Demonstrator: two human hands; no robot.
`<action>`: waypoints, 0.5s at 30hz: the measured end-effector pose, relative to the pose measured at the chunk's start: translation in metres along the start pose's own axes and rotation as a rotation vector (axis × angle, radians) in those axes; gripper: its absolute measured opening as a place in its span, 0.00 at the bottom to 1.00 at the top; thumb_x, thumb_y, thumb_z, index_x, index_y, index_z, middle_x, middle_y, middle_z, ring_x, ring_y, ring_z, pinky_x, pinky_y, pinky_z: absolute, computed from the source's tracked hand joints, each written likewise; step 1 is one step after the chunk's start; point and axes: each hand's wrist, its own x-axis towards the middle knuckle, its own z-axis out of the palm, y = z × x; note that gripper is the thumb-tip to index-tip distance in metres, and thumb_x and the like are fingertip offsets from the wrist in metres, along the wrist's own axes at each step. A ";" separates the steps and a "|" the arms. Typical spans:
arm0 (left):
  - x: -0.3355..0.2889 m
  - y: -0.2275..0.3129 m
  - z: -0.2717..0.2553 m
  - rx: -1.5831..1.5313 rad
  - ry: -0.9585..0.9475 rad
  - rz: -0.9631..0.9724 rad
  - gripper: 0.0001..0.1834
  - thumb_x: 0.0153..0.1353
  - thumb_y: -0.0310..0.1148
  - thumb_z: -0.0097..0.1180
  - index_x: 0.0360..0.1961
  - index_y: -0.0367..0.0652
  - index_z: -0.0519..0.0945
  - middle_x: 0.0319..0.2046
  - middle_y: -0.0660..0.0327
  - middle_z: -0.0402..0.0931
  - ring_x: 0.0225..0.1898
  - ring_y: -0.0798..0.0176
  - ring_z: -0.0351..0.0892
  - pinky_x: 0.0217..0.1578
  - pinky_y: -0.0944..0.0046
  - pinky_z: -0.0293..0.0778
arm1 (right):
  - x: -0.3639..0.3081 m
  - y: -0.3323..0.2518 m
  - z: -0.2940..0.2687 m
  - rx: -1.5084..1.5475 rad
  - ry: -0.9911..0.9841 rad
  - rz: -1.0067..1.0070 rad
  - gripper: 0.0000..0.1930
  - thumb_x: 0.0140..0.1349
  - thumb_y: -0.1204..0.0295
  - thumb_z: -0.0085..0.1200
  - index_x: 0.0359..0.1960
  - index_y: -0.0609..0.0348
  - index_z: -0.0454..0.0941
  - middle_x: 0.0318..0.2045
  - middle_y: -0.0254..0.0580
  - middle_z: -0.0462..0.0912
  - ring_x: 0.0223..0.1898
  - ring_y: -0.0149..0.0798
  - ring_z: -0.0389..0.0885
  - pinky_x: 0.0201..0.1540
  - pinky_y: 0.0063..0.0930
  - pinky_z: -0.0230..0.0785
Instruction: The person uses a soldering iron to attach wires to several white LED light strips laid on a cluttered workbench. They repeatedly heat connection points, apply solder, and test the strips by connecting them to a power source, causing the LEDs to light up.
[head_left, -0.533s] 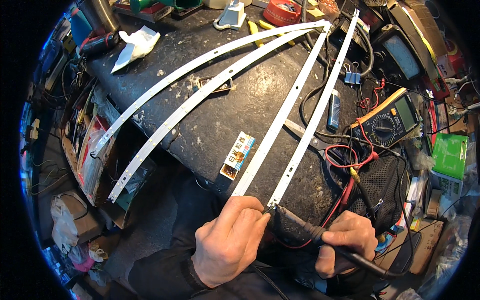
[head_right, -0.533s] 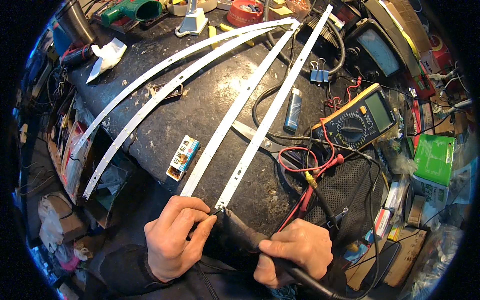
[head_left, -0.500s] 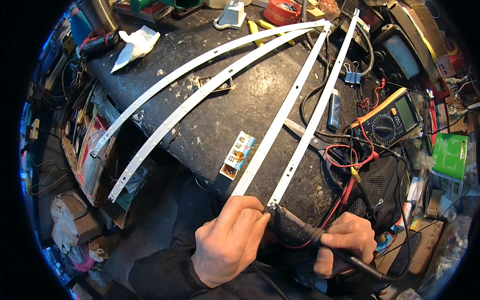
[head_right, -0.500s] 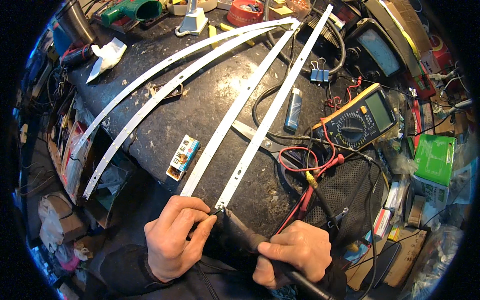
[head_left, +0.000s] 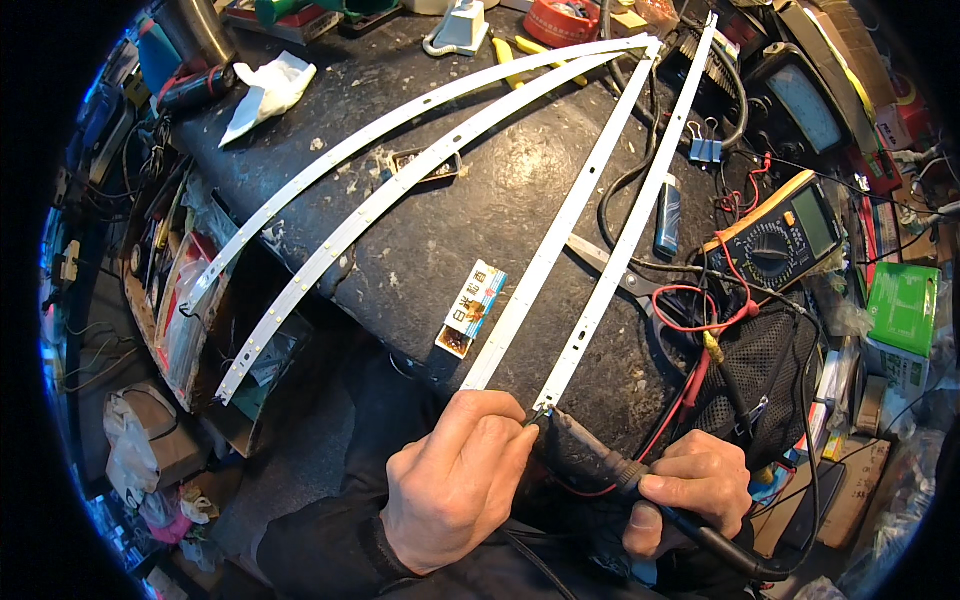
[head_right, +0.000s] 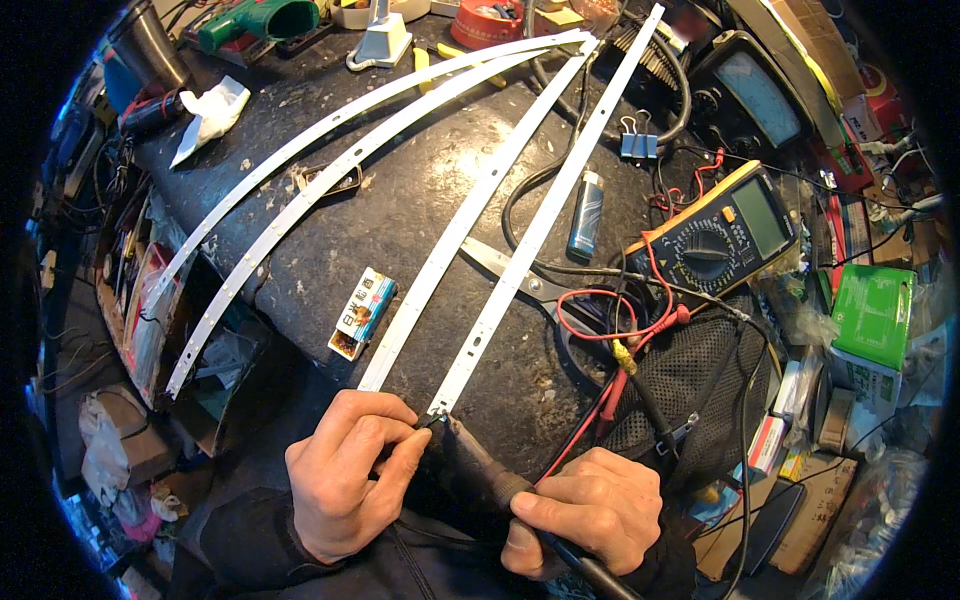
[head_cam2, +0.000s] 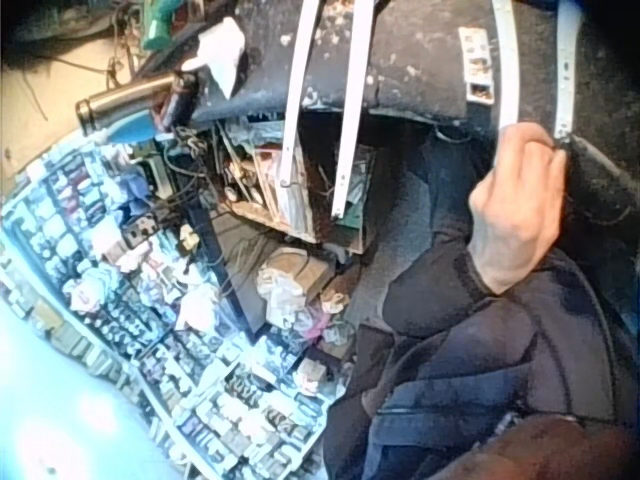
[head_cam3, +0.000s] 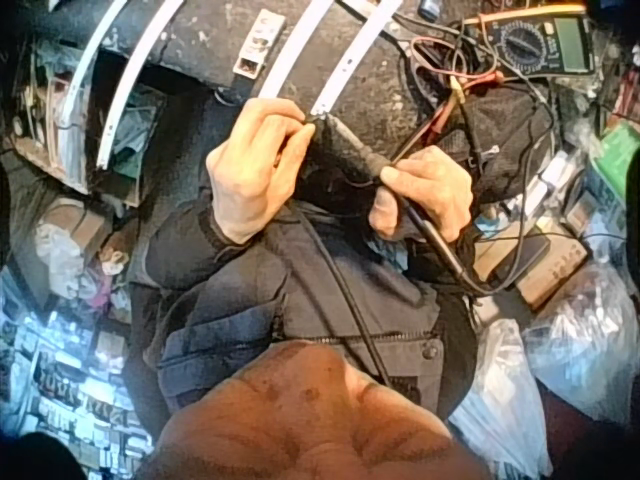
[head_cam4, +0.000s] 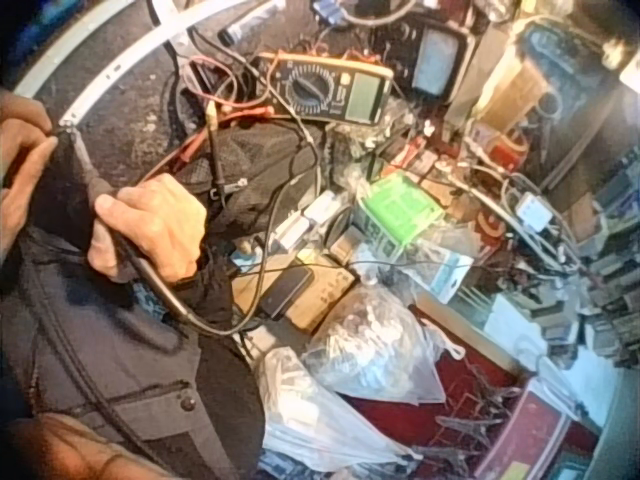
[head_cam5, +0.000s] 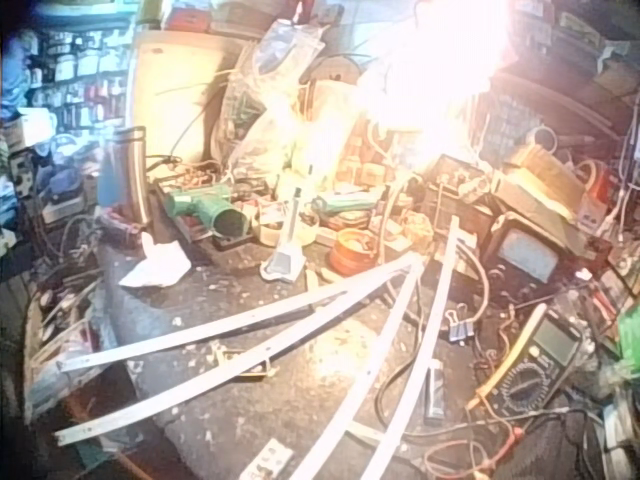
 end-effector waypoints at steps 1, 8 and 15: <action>0.000 0.000 0.000 0.005 0.003 0.009 0.07 0.64 0.19 0.73 0.36 0.36 0.84 0.41 0.58 0.83 0.33 0.59 0.88 0.33 0.63 0.84 | 0.000 0.000 0.000 -0.002 0.001 0.002 0.14 0.59 0.72 0.78 0.43 0.59 0.87 0.23 0.36 0.84 0.19 0.32 0.83 0.22 0.27 0.74; 0.000 0.001 -0.001 -0.004 -0.009 -0.003 0.07 0.64 0.18 0.73 0.36 0.36 0.84 0.41 0.57 0.83 0.32 0.60 0.88 0.32 0.63 0.84 | 0.000 -0.005 -0.002 0.006 -0.022 0.059 0.14 0.60 0.73 0.78 0.44 0.58 0.87 0.24 0.36 0.85 0.20 0.34 0.85 0.23 0.28 0.76; 0.000 0.002 0.000 0.017 -0.011 -0.002 0.07 0.63 0.18 0.74 0.36 0.35 0.84 0.41 0.56 0.83 0.32 0.59 0.89 0.33 0.63 0.85 | 0.000 -0.005 -0.003 -0.017 -0.043 0.043 0.15 0.58 0.75 0.77 0.45 0.58 0.87 0.26 0.36 0.85 0.22 0.34 0.85 0.24 0.29 0.77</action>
